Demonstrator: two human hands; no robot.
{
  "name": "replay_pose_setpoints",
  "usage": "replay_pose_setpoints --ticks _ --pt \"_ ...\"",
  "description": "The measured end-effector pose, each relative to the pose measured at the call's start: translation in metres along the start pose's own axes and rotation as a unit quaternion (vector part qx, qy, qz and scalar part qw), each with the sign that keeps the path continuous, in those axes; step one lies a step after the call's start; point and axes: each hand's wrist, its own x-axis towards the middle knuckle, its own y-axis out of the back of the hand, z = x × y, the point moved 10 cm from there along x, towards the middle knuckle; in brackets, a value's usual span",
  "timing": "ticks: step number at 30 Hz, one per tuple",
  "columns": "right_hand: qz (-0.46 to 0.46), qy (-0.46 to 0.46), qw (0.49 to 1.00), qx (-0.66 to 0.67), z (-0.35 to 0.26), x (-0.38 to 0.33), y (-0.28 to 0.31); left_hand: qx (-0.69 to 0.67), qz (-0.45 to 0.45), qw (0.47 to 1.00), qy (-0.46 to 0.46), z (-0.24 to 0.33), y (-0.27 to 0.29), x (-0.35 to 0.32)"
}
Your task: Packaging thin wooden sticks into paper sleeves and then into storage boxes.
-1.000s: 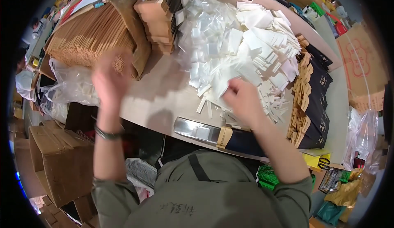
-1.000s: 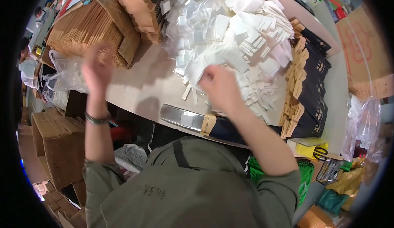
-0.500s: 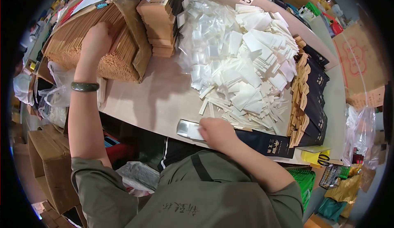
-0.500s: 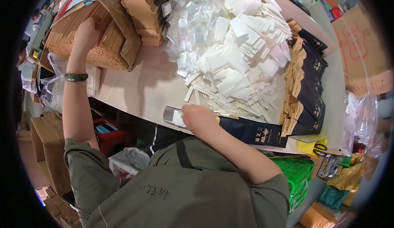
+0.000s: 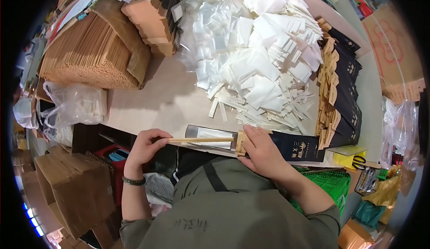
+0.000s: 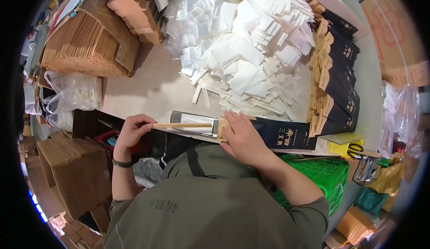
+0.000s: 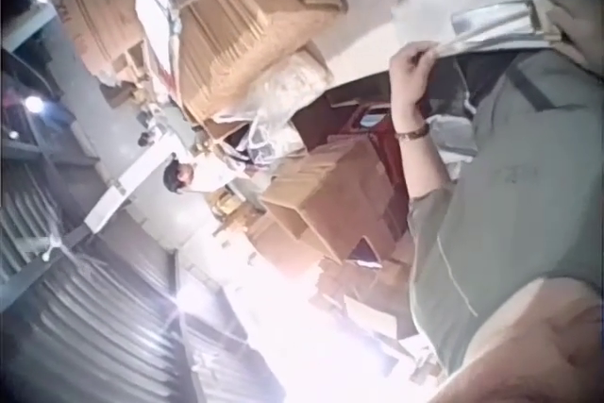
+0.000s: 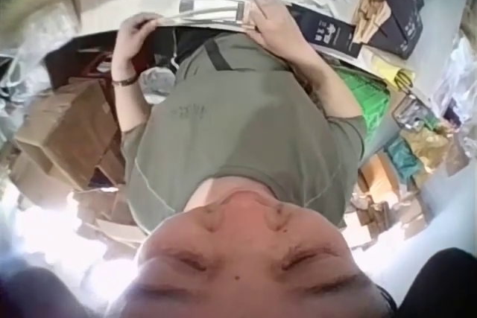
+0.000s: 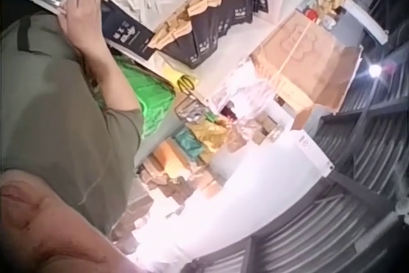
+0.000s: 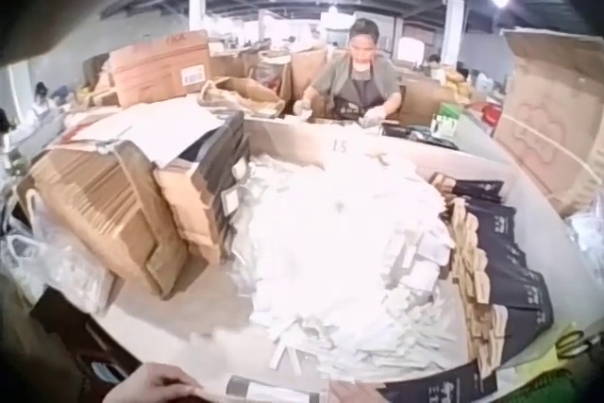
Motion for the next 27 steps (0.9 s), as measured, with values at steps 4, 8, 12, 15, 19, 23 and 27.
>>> replay_pose_setpoints --ticks 4,8,12,15,19,23,27 --pt "-0.009 0.021 1.0 -0.006 0.003 0.001 -0.008 0.015 -0.002 0.998 0.058 -0.022 -0.005 0.016" --pt "0.007 0.031 0.999 0.022 0.0 0.007 -0.022 0.114 -0.006 0.982 -0.151 0.071 -0.104 0.045" --pt "0.044 -0.065 0.997 -0.008 0.017 0.005 -0.025 0.181 0.14 0.959 -0.169 0.066 -0.092 0.049" --pt "0.076 -0.055 0.995 -0.013 0.013 0.011 -0.023 0.088 0.119 0.985 -0.084 0.033 -0.107 0.052" --pt "0.084 -0.031 0.994 0.061 0.009 0.008 -0.02 0.007 -0.032 0.989 -0.144 0.098 -0.156 0.025" --pt "0.103 0.053 0.993 -0.014 -0.011 0.007 0.013 0.39 0.157 0.857 -0.298 0.147 -0.115 0.011" --pt "0.033 0.107 0.986 -0.121 0.015 0.012 0.064 0.432 0.078 0.845 -0.304 0.132 -0.126 0.047"
